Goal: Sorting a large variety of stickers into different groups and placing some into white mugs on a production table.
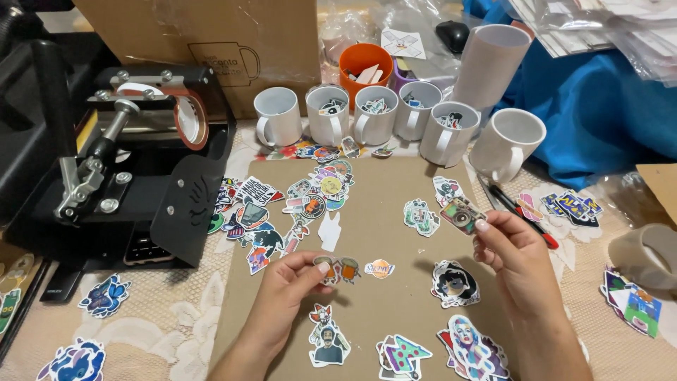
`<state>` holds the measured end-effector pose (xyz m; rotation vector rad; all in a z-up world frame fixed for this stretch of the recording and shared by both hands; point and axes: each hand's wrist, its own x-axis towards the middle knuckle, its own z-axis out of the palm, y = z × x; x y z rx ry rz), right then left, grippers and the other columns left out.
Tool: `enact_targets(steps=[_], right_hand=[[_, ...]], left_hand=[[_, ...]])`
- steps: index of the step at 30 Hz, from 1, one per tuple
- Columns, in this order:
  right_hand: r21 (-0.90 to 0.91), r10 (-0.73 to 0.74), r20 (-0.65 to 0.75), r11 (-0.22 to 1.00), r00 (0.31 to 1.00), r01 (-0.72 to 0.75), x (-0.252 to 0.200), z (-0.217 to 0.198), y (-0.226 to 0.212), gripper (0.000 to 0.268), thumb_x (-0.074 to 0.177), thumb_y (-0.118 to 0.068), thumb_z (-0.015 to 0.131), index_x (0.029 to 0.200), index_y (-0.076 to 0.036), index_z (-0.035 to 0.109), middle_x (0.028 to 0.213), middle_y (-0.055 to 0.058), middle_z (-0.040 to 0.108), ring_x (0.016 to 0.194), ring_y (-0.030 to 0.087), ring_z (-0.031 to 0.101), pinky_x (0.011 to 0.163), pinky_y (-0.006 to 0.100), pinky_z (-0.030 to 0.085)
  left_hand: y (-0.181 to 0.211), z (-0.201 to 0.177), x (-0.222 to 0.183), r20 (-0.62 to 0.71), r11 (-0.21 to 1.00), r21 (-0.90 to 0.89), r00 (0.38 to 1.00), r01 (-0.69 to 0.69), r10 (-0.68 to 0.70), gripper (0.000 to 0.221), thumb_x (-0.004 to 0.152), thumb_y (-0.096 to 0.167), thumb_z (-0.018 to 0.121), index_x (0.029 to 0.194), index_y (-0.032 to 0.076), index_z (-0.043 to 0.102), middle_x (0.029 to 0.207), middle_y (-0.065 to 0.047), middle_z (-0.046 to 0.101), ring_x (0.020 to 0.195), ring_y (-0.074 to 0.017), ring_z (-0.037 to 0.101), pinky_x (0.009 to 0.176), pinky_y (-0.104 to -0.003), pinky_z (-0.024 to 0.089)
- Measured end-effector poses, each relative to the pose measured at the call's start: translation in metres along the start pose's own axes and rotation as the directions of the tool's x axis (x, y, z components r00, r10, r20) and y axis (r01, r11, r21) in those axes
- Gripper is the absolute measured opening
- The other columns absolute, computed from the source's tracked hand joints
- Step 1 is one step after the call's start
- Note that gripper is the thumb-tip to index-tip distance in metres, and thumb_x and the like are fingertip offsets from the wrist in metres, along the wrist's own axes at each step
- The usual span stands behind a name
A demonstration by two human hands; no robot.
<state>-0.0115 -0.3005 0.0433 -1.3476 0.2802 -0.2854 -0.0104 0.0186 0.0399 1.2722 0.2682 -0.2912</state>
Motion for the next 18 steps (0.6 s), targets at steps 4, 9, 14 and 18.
enact_targets(steps=[4,9,14,18], right_hand=[[-0.008,-0.001,0.0,1.0,1.0,0.001,-0.0003,0.0004,0.0001,0.012,0.092,-0.008,0.069,0.102,-0.009,0.062,0.084,0.006,0.063,0.066,0.013,0.055,0.064,0.023,0.048],[-0.018,-0.01,0.006,1.0,1.0,0.01,-0.0011,0.0041,-0.0019,0.011,0.093,-0.007,0.068,0.101,-0.008,0.061,0.082,0.007,0.063,0.064,0.014,0.054,0.063,0.024,0.048],[-0.024,0.008,0.003,1.0,1.0,-0.008,-0.0012,0.0043,0.0018,0.012,0.091,-0.006,0.07,0.101,-0.006,0.064,0.08,0.008,0.062,0.065,0.015,0.054,0.065,0.026,0.046],[-0.034,0.023,0.017,0.999,1.0,-0.023,-0.0031,0.0068,0.0014,0.011,0.092,-0.005,0.069,0.102,-0.005,0.064,0.08,0.008,0.061,0.065,0.016,0.054,0.064,0.026,0.046]], left_hand=[[-0.0065,-0.0008,0.0019,0.065,1.0,0.01,0.998,-0.027,0.026,0.021,0.088,0.004,0.068,0.103,-0.008,0.075,0.088,-0.02,0.078,0.072,-0.0242,0.07,0.07,-0.035,0.062],[-0.0096,-0.0018,0.0047,0.078,0.998,0.011,0.996,-0.054,0.053,0.021,0.088,0.003,0.068,0.103,-0.008,0.077,0.087,-0.019,0.078,0.069,-0.024,0.069,0.069,-0.034,0.061],[-0.0045,0.0015,0.0003,0.044,0.999,0.031,0.999,0.023,-0.024,0.023,0.087,0.001,0.068,0.107,-0.009,0.078,0.093,-0.021,0.08,0.064,-0.0249,0.066,0.062,-0.034,0.058],[-0.0058,0.0014,-0.0002,0.047,0.998,0.056,0.999,-0.004,0.002,0.025,0.087,0.004,0.068,0.106,-0.007,0.079,0.093,-0.018,0.081,0.064,-0.0216,0.065,0.065,-0.03,0.057]])
